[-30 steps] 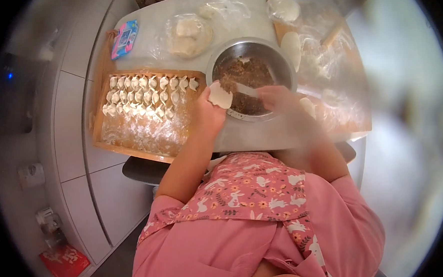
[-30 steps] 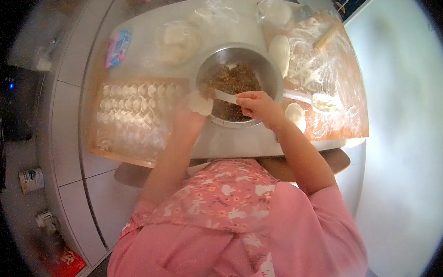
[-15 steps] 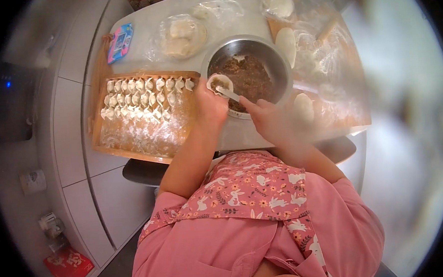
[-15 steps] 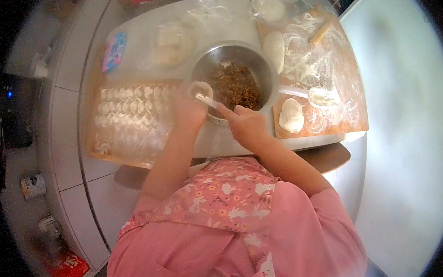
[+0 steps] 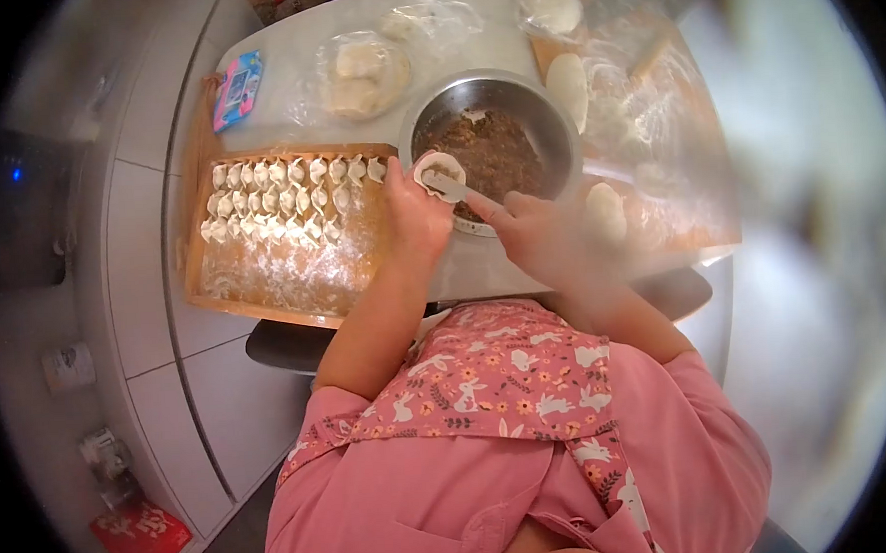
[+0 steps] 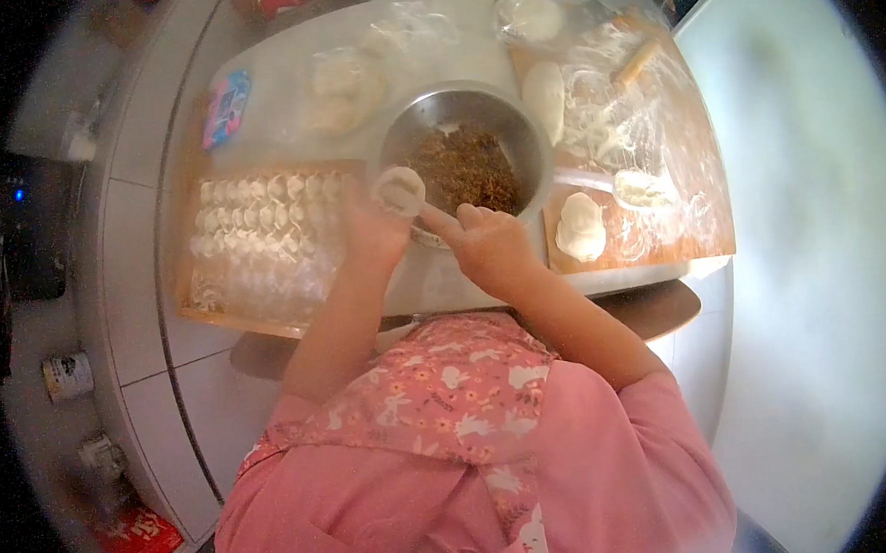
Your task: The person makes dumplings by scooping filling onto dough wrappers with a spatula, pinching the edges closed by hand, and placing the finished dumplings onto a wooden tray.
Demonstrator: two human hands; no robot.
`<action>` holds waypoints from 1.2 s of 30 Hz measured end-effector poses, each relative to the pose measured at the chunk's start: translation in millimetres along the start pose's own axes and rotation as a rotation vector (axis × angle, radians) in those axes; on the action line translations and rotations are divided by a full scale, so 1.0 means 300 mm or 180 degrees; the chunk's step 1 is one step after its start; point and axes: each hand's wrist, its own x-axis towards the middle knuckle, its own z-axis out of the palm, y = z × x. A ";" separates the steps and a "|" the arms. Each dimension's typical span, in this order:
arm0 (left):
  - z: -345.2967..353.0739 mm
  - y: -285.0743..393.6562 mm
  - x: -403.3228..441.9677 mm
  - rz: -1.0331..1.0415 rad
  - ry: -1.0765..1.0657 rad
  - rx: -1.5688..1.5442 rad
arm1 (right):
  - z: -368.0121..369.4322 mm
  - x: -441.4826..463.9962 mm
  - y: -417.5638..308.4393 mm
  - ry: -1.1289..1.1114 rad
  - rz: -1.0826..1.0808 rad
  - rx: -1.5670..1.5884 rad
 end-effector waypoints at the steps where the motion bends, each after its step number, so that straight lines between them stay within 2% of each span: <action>1: 0.015 0.008 -0.005 -0.0120 0.0125 -0.0201 | 0.006 -0.007 0.001 0.0015 0.0010 -0.0003; 3: 0.030 0.017 -0.012 -0.0228 0.0243 -0.0406 | 0.027 -0.025 0.012 -0.0002 0.0021 0.0062; 6: 0.002 0.027 -0.025 0.0481 0.0066 0.0402 | 0.036 -0.056 0.034 -0.0014 0.0251 -0.0092; 9: -0.034 0.022 -0.012 0.0549 -0.0090 0.0182 | 0.008 -0.061 0.022 0.0027 0.0352 -0.0047; 12: -0.027 0.015 -0.017 0.0700 -0.0089 0.1118 | -0.003 -0.055 0.000 -0.0031 0.0114 0.0108; 15: -0.055 -0.008 0.005 0.0496 -0.0110 0.0710 | 0.049 -0.072 0.023 0.0044 0.0216 -0.0112; 18: -0.061 -0.004 -0.002 0.0761 -0.0114 0.0821 | 0.085 -0.090 0.081 -0.0064 0.0456 -0.0324; 21: -0.047 0.013 -0.020 0.0480 -0.0051 0.0570 | 0.092 -0.108 0.107 -0.0125 0.0598 -0.0450; 25: -0.046 0.027 -0.030 0.0225 -0.0489 0.0614 | 0.043 -0.090 0.088 -0.0385 0.0958 -0.0010; 27: -0.038 0.033 -0.070 0.0063 -0.0601 0.0621 | 0.017 -0.091 0.046 -0.0068 0.0873 0.0476; 28: -0.012 0.041 -0.083 0.0008 -0.0603 0.0775 | 0.019 -0.086 0.039 -0.0060 0.0880 0.0464; 30: 0.036 0.053 -0.107 -0.0047 -0.0606 0.0923 | 0.024 -0.076 0.021 0.0377 0.0427 0.0291; 32: 0.059 0.059 -0.123 -0.0807 -0.0447 0.0008 | 0.034 -0.056 0.008 0.0561 0.0301 0.0462; 33: 0.047 0.056 -0.127 -0.0797 -0.0444 0.0005 | 0.040 -0.046 0.001 0.0748 0.0172 0.0637; 34: 0.030 0.048 -0.130 -0.0481 -0.1064 0.0476 | 0.048 -0.042 -0.005 0.0745 0.0163 0.0639; 36: 0.020 0.038 -0.149 -0.0157 -0.1675 0.0943 | 0.065 -0.040 -0.010 0.0840 -0.0070 0.0839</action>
